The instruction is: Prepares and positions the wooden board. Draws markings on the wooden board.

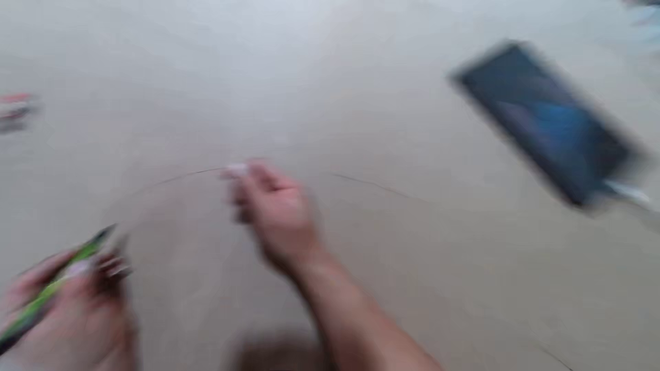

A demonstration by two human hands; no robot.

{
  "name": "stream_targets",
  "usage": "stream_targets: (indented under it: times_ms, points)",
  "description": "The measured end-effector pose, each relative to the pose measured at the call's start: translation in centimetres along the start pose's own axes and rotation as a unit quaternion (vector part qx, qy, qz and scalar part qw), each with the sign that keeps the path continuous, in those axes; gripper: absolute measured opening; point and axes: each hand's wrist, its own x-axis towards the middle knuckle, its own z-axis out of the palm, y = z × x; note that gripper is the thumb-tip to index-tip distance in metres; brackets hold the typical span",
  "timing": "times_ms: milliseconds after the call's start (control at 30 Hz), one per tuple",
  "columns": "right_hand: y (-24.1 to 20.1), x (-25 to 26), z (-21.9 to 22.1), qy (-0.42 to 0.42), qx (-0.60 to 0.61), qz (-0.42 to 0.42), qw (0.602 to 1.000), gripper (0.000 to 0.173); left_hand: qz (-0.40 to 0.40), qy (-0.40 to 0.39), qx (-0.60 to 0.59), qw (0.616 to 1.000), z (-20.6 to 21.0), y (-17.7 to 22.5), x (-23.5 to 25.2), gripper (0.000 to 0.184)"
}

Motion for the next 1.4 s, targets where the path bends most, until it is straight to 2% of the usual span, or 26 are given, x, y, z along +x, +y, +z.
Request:
stream_targets:
  times_ms: [33, 100, 200, 433, 1167, 1233, 1333, 1400]
  points:
    - [0.1, 0.0, 0.1, -0.016, 0.033, 0.009, 0.999, 0.025, 0.017, 0.07, 0.02, 0.997, -0.4, -0.9, 0.6, 0.016]
    - [0.6, 0.5, 0.1, -0.018, 0.028, -0.016, 0.999, 0.029, 0.01, 0.159, 0.043, 0.986, -1.3, -1.4, 1.0, 0.015]
    - [1.3, 0.9, 0.4, 0.007, 0.012, -0.067, 0.998, 0.029, -0.017, 0.199, 0.073, 0.977, -1.6, -1.0, 1.2, 0.014]
    - [1.5, 1.0, 0.6, 0.018, 0.009, -0.08, 0.997, 0.03, -0.048, 0.216, 0.096, 0.971, -1.7, -0.7, 1.7, 0.011]
    - [1.6, 1.0, 0.8, 0.014, 0.009, -0.087, 0.996, 0.028, -0.039, 0.227, 0.095, 0.968, -1.9, -0.9, 1.7, 0.009]
    - [1.6, 1.0, 0.8, 0.012, 0.009, -0.091, 0.996, 0.028, -0.034, 0.211, 0.11, 0.971, -1.8, -0.9, 1.6, 0.009]
    - [1.5, 1.0, 0.8, 0.012, 0.006, -0.089, 0.996, 0.029, -0.013, 0.147, 0.129, 0.981, -1.6, -0.8, 1.3, 0.01]
    - [1.5, 1.0, 0.8, 0.014, 0.002, -0.089, 0.996, 0.029, -0.012, 0.138, 0.129, 0.982, -1.5, -0.7, 1.3, 0.009]
